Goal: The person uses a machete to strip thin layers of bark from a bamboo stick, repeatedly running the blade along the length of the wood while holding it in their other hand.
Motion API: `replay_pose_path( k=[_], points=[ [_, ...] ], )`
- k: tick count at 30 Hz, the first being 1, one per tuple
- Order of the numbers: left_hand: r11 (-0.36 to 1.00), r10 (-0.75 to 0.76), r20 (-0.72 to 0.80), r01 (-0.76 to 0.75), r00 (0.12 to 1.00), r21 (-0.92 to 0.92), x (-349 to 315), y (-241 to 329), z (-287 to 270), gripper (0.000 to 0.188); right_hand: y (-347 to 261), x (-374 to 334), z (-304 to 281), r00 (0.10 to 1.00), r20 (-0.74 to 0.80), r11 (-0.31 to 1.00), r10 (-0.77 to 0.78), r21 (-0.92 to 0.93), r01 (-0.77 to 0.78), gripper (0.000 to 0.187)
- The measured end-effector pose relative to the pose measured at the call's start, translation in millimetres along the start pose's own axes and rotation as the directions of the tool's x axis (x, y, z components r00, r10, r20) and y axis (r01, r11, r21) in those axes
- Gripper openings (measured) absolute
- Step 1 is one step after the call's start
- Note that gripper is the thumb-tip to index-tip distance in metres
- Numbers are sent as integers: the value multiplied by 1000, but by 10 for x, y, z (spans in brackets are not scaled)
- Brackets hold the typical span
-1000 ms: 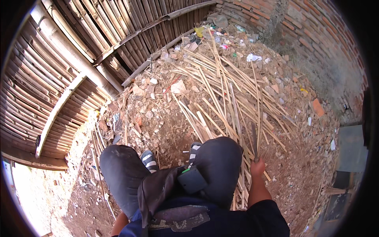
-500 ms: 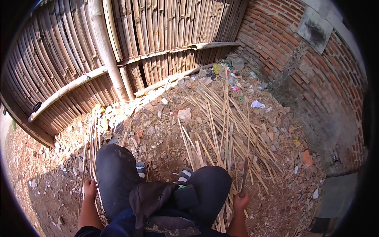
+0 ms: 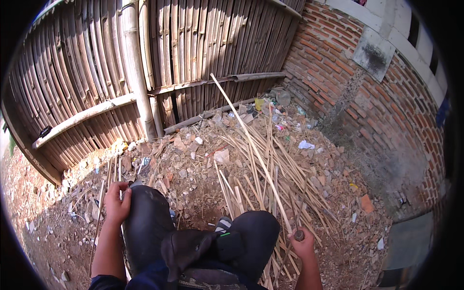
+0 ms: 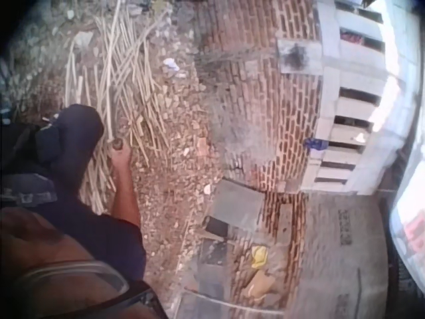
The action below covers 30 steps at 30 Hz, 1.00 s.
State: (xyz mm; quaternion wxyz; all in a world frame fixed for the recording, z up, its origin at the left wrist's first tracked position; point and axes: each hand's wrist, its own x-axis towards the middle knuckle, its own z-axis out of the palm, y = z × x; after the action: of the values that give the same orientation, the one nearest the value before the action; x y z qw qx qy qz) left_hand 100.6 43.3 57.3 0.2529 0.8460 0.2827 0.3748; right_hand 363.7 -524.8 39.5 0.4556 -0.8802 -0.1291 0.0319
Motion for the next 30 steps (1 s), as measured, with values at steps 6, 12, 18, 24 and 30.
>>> replay_pose_path(
  k=[6,12,18,24,30],
  points=[
    [869,469,24,-467,883,163,449,1079,135,57,-947,-90,11,898,279,935,-339,-6,355,21],
    [688,616,309,-686,724,236,657,1318,185,55,-1376,-142,26,704,559,863,-439,45,503,23],
    [907,224,678,-404,700,117,570,1005,22,29,-1424,-86,-20,655,584,827,-480,53,559,26],
    [706,564,365,-662,741,252,489,1019,-86,66,-1521,-40,-93,659,607,854,-445,67,516,25],
    [754,534,433,-641,726,146,591,755,-85,44,-1606,-48,-209,643,621,873,-447,147,465,23]
  ],
)
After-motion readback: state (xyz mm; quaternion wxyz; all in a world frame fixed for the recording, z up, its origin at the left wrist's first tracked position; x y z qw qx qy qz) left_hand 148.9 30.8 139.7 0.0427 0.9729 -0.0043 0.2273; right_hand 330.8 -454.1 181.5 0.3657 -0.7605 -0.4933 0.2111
